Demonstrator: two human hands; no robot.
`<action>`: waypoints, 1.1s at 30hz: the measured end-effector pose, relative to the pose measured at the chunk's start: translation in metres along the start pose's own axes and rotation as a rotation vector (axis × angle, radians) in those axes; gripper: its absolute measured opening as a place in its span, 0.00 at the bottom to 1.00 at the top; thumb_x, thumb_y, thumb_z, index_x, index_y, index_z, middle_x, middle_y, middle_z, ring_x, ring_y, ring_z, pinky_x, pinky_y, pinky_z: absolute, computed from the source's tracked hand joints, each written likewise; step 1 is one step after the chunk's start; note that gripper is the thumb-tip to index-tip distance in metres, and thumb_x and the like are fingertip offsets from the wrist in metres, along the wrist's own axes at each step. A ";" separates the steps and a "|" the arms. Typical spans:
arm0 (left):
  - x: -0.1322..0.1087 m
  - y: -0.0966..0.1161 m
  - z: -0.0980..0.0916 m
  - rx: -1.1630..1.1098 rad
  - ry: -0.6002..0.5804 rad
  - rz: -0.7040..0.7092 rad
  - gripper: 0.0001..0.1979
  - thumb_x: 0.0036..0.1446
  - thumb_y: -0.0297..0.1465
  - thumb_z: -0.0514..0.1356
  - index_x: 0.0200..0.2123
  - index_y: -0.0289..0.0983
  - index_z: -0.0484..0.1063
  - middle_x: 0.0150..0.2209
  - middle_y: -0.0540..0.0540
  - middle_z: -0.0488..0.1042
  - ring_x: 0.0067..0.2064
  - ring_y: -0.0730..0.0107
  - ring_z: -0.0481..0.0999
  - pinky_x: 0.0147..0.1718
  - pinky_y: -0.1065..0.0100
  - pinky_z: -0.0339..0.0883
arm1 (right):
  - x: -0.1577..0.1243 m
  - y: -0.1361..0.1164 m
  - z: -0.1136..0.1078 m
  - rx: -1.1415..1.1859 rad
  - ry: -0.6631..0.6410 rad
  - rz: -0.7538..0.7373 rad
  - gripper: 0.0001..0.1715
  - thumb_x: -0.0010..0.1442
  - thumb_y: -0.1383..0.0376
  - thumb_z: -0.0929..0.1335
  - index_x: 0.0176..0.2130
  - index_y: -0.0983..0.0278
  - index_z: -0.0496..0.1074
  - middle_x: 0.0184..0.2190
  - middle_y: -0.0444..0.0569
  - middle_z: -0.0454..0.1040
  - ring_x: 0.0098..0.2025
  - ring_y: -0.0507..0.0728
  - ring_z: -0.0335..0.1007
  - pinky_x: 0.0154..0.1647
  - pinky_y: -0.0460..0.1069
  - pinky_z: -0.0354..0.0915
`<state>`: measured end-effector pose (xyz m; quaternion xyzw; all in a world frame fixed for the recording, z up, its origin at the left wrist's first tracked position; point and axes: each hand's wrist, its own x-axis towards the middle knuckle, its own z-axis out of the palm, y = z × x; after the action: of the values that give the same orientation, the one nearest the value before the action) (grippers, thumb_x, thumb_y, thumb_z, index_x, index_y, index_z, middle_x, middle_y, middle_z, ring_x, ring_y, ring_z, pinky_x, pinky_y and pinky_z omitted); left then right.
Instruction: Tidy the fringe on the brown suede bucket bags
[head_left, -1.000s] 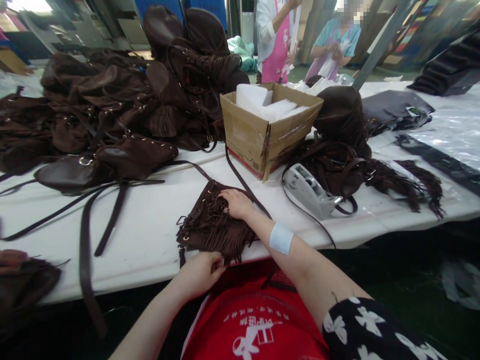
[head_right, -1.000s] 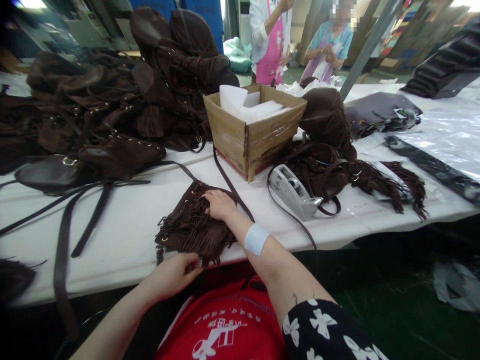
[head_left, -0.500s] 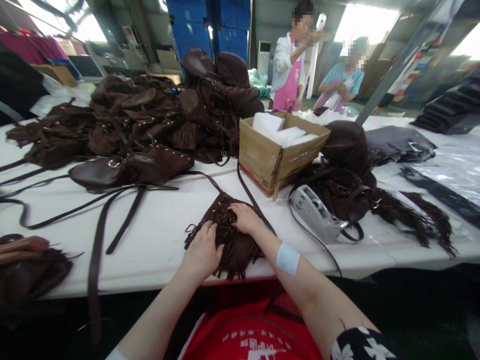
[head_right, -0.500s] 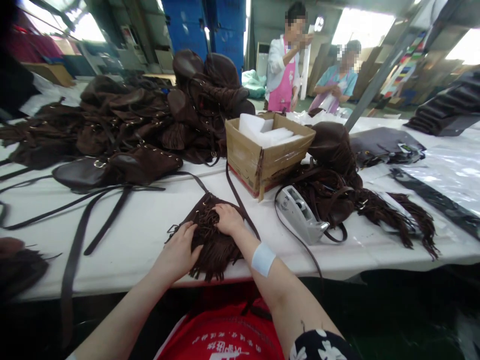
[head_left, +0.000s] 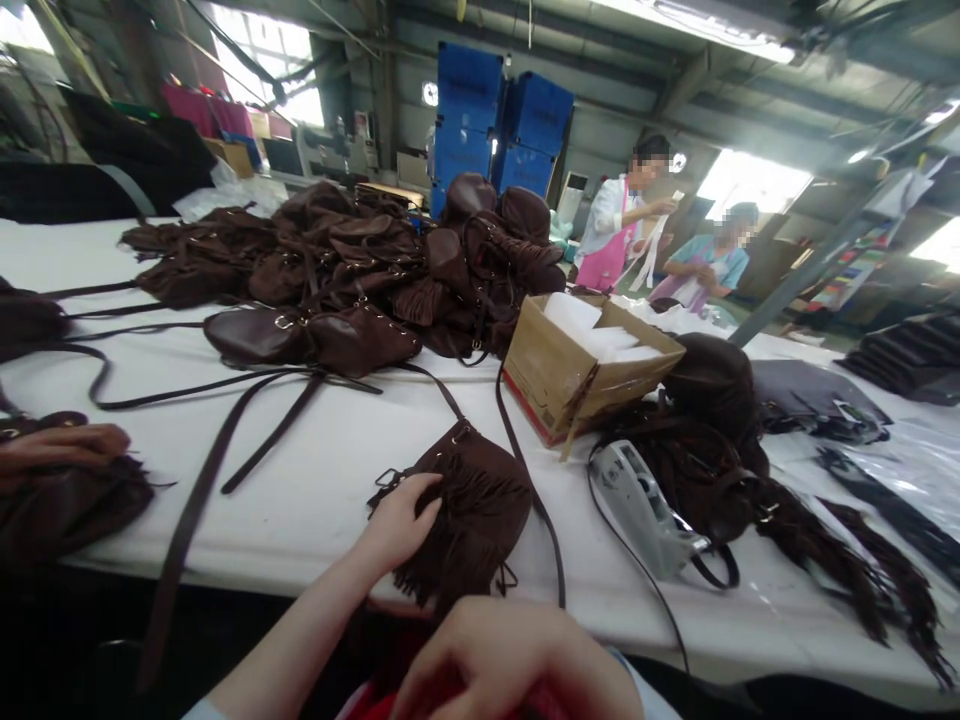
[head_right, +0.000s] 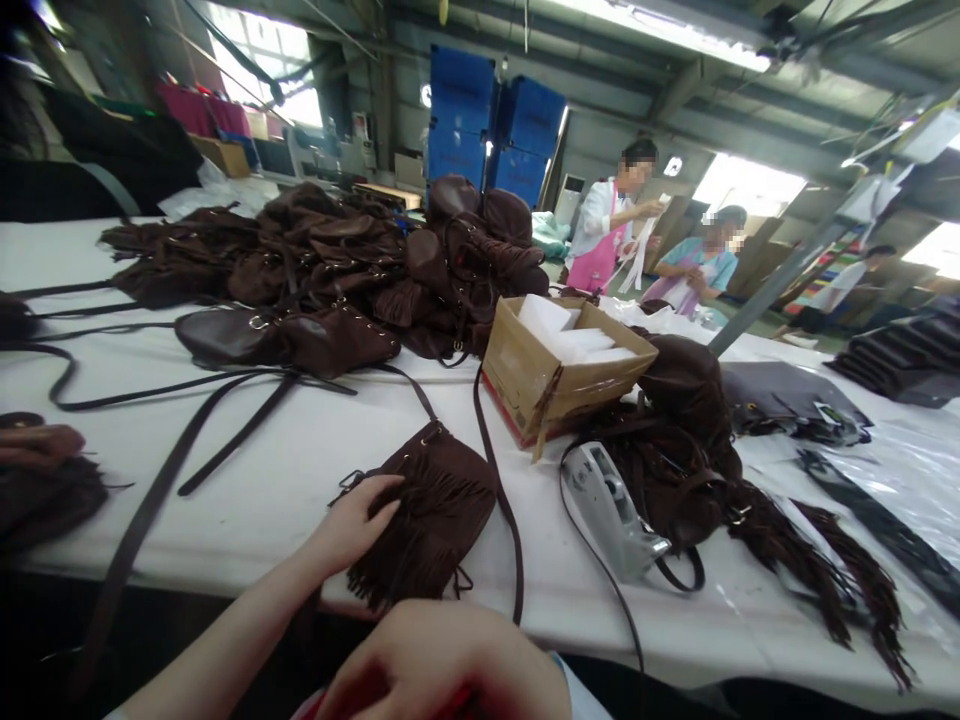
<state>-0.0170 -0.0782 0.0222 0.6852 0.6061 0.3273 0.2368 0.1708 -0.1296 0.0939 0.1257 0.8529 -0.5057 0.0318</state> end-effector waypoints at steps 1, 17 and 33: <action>-0.001 0.004 0.001 0.060 -0.015 0.038 0.19 0.56 0.32 0.53 0.50 0.36 0.70 0.53 0.40 0.72 0.56 0.61 0.70 0.58 0.56 0.62 | -0.004 -0.001 -0.006 0.025 0.078 0.009 0.21 0.61 0.52 0.67 0.51 0.54 0.73 0.44 0.41 0.78 0.45 0.52 0.74 0.46 0.42 0.65; -0.013 0.052 -0.004 0.205 -0.508 0.082 0.07 0.46 0.33 0.58 0.29 0.40 0.74 0.34 0.46 0.76 0.36 0.63 0.75 0.36 0.67 0.66 | 0.021 0.099 -0.041 -0.576 0.793 0.508 0.33 0.53 0.68 0.67 0.58 0.58 0.66 0.58 0.51 0.66 0.60 0.61 0.57 0.59 0.56 0.57; 0.081 0.016 -0.012 0.606 -0.372 0.188 0.22 0.49 0.36 0.61 0.48 0.38 0.74 0.51 0.40 0.74 0.52 0.57 0.71 0.51 0.64 0.62 | 0.069 0.044 -0.001 -0.641 0.548 0.544 0.18 0.59 0.58 0.63 0.40 0.68 0.74 0.38 0.59 0.75 0.43 0.64 0.69 0.45 0.56 0.65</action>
<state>-0.0106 -0.0017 0.0548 0.8246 0.5566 0.0233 0.0982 0.1147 -0.0956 0.0443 0.4555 0.8788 -0.1399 -0.0259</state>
